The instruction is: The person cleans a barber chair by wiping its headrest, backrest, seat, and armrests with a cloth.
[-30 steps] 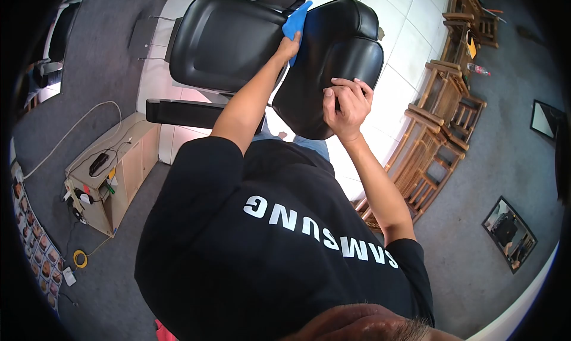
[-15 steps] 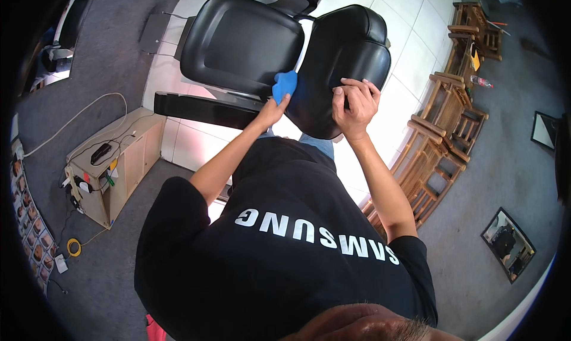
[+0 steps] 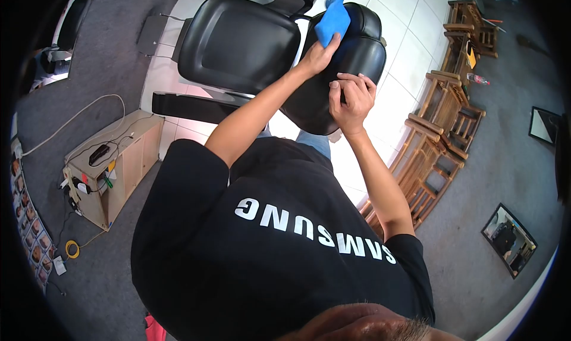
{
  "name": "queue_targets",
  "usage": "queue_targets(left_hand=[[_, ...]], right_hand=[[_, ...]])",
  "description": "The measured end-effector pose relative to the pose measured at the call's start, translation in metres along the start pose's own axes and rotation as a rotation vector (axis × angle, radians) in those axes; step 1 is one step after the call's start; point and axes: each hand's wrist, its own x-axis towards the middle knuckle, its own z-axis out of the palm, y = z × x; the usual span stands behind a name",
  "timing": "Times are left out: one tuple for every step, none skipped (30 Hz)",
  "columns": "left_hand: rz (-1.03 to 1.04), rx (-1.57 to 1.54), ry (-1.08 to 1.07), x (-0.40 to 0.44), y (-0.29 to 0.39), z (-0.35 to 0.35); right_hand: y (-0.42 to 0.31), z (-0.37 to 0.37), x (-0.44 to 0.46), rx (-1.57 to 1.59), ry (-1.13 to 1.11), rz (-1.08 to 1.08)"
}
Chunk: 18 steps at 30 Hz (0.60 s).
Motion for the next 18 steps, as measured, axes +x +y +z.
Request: queue_targets(left_hand=[[0.018,0.006,0.011,-0.006,0.001,-0.001],[0.033,0.022,0.027,-0.026,0.000,-0.001],[0.002,0.026,0.006,-0.041,-0.005,-0.005],[-0.029,0.031,-0.016,-0.056,-0.011,-0.008],[-0.103,0.025,-0.076,-0.067,-0.017,-0.016],[-0.175,0.017,-0.134,-0.078,-0.019,-0.025],[-0.193,0.061,-0.161,-0.088,-0.016,-0.032],[-0.213,0.105,-0.187,-0.099,-0.013,-0.039],[-0.233,0.148,-0.211,-0.113,-0.009,-0.046],[-0.247,0.166,-0.218,-0.128,-0.005,-0.053],[-0.263,0.185,-0.223,-0.143,0.001,-0.061],[-0.280,0.203,-0.228,-0.157,0.005,-0.067],[-0.276,0.175,-0.188,-0.171,0.005,-0.072],[-0.271,0.148,-0.150,-0.183,0.002,-0.076],[-0.265,0.121,-0.114,-0.191,-0.001,-0.082],[-0.290,0.114,-0.078,-0.195,-0.005,-0.088],[-0.290,0.117,-0.075,-0.197,-0.011,-0.089],[-0.290,0.119,-0.072,-0.195,-0.005,-0.090]], right_hand=[[0.000,0.001,0.001,-0.004,0.007,-0.005],[0.001,0.002,0.000,-0.009,0.011,-0.004],[0.001,0.002,-0.002,-0.014,0.010,-0.003],[0.001,0.002,-0.002,-0.013,0.020,-0.013],[0.002,0.003,-0.002,-0.012,0.029,-0.025],[0.003,0.003,-0.002,-0.012,0.037,-0.039],[0.003,0.003,-0.002,-0.010,0.038,-0.036],[0.002,0.003,-0.002,-0.008,0.037,-0.034],[0.001,0.002,-0.003,-0.004,0.035,-0.032],[-0.001,0.001,-0.003,-0.004,0.033,-0.031],[-0.002,0.001,-0.002,-0.003,0.032,-0.029],[-0.003,0.001,-0.003,-0.001,0.030,-0.026],[-0.003,0.001,-0.004,-0.001,0.026,-0.027],[-0.002,0.001,-0.004,-0.003,0.025,-0.027],[-0.001,0.001,-0.005,-0.006,0.024,-0.028],[-0.001,0.000,-0.004,0.000,0.020,-0.028],[-0.002,0.000,-0.004,0.000,0.020,-0.031],[-0.001,0.000,-0.003,-0.001,0.019,-0.035]])
